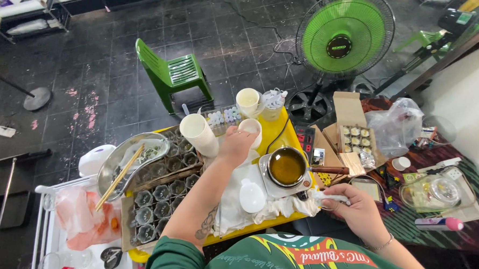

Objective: Cleaning the interior and exterior of small white cups using a tissue.

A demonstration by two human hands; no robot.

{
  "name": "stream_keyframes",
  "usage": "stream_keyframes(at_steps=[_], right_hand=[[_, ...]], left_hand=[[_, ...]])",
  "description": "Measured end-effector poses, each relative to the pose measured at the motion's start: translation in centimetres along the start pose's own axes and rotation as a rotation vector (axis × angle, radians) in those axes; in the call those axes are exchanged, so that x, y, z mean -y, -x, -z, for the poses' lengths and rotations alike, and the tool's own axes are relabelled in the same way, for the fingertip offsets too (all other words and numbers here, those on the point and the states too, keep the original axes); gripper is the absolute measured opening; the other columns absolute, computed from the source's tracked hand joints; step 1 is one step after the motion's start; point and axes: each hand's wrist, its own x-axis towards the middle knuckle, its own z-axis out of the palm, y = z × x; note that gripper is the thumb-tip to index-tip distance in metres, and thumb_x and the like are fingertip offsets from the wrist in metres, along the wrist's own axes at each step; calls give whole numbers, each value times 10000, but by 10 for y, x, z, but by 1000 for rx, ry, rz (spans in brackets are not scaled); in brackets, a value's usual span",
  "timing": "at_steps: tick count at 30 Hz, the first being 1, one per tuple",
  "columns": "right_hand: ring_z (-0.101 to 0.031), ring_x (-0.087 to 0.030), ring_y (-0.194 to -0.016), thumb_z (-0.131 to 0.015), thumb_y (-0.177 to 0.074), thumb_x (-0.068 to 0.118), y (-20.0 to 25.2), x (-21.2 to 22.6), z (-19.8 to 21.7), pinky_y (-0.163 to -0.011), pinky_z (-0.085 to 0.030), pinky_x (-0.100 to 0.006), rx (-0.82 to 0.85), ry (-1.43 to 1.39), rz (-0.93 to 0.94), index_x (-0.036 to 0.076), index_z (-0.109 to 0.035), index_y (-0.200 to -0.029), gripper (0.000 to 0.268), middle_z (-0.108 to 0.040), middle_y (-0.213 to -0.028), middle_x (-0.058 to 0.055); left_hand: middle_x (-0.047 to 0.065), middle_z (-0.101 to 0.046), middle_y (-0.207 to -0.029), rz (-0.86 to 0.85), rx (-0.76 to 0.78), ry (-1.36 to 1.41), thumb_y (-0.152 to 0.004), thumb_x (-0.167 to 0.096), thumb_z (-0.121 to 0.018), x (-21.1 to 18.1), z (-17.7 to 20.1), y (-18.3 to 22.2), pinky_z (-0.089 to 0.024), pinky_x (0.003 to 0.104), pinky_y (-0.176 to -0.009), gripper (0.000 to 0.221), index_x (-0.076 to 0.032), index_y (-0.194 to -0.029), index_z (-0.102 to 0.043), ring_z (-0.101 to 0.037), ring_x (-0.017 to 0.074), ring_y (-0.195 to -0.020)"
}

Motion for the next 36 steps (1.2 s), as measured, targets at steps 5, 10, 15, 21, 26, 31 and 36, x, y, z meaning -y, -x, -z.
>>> stream_keyframes(at_steps=[5,10,15,21,26,31,36], right_hand=[[-615,-40,-790,-776,-845,75,2,0,1,-684,-509,-215,27,1,66,12,-735,-1063,230,-723,-941,7],[-633,-60,-860,-782,-849,65,-5,0,-2,-758,-523,-219,32,45,120,0,-740,-1058,223,-737,-976,-18],[-685,-66,-891,-780,-839,54,-4,2,-8,-793,-566,-226,78,25,194,2,-729,-1053,226,-749,-989,-20],[-646,-52,-778,-759,-854,48,-6,20,-18,-640,-531,-222,72,-41,101,13,-725,-1066,218,-730,-979,-4],[-603,-58,-782,-753,-906,30,-16,24,-31,-651,-499,-228,59,-5,263,23,-729,-1082,178,-712,-970,-13],[-707,-111,-965,-673,-935,-32,-8,80,-67,-845,-566,-247,40,116,635,70,-741,-1111,215,-745,-1096,-63],[-662,-272,-1241,-643,-831,-72,-4,146,-116,-1098,-505,-421,148,614,1244,131,-764,-1137,387,-691,-1242,-107]], left_hand=[[39,-721,-950,41,-158,137,-897,-127,-681,-8,11,-4,-302,505,-1126,202,-175,-1090,-716,-664,242,-1008],[41,-700,-871,11,-271,111,-849,-221,-753,-2,23,-7,-335,524,-1154,144,-161,-979,-736,-662,243,-970],[49,-683,-913,2,-530,229,-857,-166,-810,-29,82,-3,-421,516,-1129,128,-105,-913,-713,-662,281,-1039],[157,-498,-1271,-49,-770,251,-691,-97,-898,-76,158,16,-403,525,-1123,267,-138,-828,-673,-458,500,-1316],[159,-428,-1425,-12,-608,329,-736,-55,-900,-60,126,57,-489,435,-1150,570,-171,-1203,-597,-533,372,-1361],[127,-557,-1408,30,-598,333,-668,-51,-923,-71,141,81,-436,514,-1119,965,-106,-1455,-367,-568,367,-1313],[148,-547,-1369,46,-601,319,-674,-47,-895,-86,153,103,-475,480,-1124,960,-103,-1467,-358,-535,410,-1356]])
